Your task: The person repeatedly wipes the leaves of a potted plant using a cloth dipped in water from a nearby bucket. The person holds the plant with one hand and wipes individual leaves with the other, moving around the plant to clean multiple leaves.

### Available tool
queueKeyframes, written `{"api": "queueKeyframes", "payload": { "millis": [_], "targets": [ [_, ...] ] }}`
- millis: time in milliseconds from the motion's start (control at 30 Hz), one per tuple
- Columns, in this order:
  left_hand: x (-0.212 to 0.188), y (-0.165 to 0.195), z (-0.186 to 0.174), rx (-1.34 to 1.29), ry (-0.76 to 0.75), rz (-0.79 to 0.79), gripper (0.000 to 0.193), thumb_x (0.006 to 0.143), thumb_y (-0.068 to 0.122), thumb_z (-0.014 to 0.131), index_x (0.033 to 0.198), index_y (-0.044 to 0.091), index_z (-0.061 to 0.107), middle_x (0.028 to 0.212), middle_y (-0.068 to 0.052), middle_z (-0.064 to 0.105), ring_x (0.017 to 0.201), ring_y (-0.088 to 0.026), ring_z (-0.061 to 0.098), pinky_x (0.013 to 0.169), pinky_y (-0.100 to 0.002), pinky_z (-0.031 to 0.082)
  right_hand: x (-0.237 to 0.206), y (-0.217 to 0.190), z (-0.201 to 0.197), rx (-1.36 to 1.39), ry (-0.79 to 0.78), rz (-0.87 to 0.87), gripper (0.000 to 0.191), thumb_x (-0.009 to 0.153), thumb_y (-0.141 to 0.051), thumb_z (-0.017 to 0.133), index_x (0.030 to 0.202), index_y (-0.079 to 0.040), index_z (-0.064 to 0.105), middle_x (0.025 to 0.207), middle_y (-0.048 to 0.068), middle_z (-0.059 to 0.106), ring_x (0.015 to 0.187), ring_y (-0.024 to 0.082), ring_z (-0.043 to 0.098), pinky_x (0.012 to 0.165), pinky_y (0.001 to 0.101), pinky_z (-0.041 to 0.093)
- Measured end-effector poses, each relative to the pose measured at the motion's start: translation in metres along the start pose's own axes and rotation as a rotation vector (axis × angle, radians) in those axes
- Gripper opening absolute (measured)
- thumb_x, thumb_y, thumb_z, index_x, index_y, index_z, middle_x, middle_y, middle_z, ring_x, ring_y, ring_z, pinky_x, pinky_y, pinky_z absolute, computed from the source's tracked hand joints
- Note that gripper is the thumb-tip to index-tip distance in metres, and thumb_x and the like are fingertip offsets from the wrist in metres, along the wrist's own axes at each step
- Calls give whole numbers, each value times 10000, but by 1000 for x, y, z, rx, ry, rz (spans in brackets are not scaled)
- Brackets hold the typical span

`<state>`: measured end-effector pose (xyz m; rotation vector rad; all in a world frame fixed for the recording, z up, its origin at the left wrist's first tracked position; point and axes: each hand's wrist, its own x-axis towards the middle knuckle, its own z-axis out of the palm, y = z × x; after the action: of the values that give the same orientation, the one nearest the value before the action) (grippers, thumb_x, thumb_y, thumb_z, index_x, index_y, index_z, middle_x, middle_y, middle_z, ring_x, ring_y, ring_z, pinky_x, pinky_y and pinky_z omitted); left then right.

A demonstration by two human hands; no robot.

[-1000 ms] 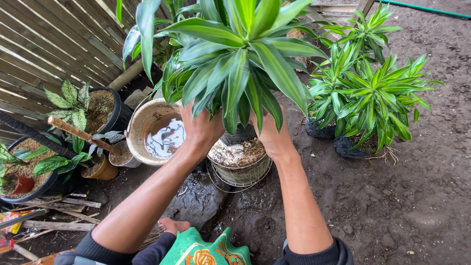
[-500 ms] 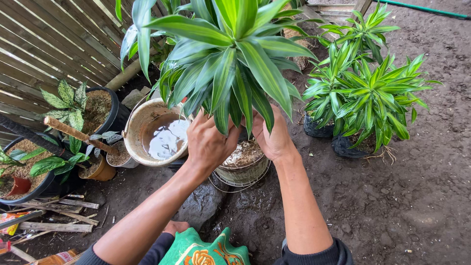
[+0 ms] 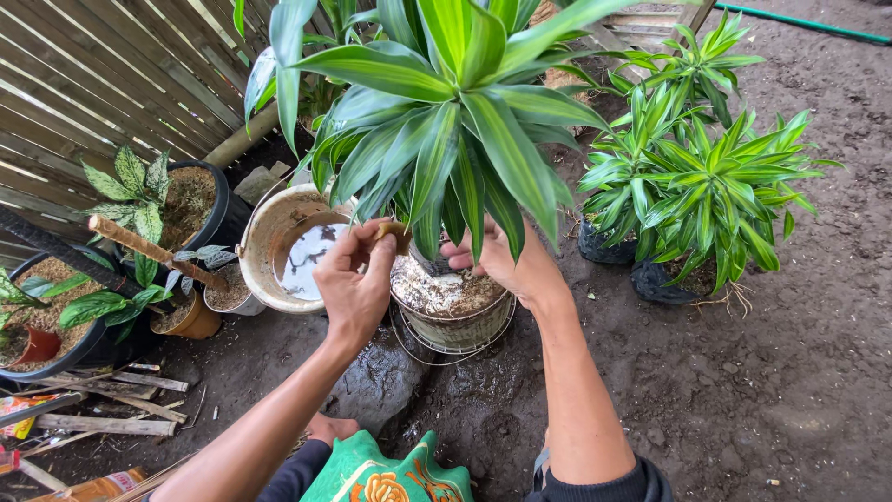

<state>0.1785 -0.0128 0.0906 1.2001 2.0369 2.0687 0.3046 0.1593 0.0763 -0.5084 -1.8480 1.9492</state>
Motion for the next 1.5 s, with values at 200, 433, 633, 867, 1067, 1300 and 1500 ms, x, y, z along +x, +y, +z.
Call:
{"api": "queueKeyframes", "payload": {
  "millis": [200, 433, 633, 867, 1067, 1300, 1500],
  "targets": [
    [10, 23, -5, 270, -39, 347, 119, 974, 48, 695, 1066, -15, 733, 848, -79, 736, 689, -91, 660, 623, -231, 523, 1, 1, 12, -11, 15, -5, 687, 847, -560, 691, 1338, -96, 565, 1146, 74, 706, 902, 146, 682, 693, 285, 545],
    [34, 23, 8, 114, -303, 10, 145, 953, 116, 667, 1014, -7, 713, 797, -65, 752, 674, -85, 692, 611, -235, 569, 16, 16, 20, 185, 221, 102, 728, 766, -656, 692, 1255, -125, 599, 1067, 11, 663, 937, 137, 683, 762, 360, 623],
    [52, 21, 21, 60, -231, -263, 189, 931, 136, 631, 1046, 10, 712, 755, -71, 748, 622, -127, 729, 542, -288, 598, 25, 28, 25, 380, 141, -90, 342, 984, -321, 722, 1210, -74, 655, 1067, 17, 661, 940, 106, 598, 817, 326, 477],
    [49, 24, 21, 238, -22, -66, 194, 944, 115, 665, 1078, -6, 733, 722, -46, 727, 617, -92, 651, 576, -284, 550, 25, 19, 32, 181, 223, -383, 417, 939, -192, 709, 1314, -60, 583, 1272, 0, 665, 1185, 105, 622, 1030, 299, 489],
    [46, 18, 23, 72, 8, -92, 248, 947, 108, 671, 1176, 18, 697, 878, -45, 741, 703, -57, 646, 601, -257, 562, 23, 16, 34, -82, 290, -439, 571, 989, -122, 730, 1457, 8, 431, 1406, 100, 554, 1314, 193, 502, 1086, 333, 371],
    [38, 6, 28, 358, 72, 230, 174, 946, 59, 693, 1114, 48, 736, 913, -70, 773, 753, -113, 719, 669, -301, 583, 15, 5, 32, 132, 195, -309, 358, 954, -178, 748, 1256, -19, 640, 1139, 60, 728, 1054, 143, 678, 953, 322, 546],
    [32, -2, 42, 497, 137, 291, 34, 906, 56, 719, 878, 57, 698, 715, -124, 690, 642, -275, 696, 630, -387, 531, 12, 19, 18, 59, 147, -291, 327, 969, -203, 719, 1236, -35, 633, 1104, 25, 712, 1028, 116, 669, 953, 307, 544]
  ]
}}
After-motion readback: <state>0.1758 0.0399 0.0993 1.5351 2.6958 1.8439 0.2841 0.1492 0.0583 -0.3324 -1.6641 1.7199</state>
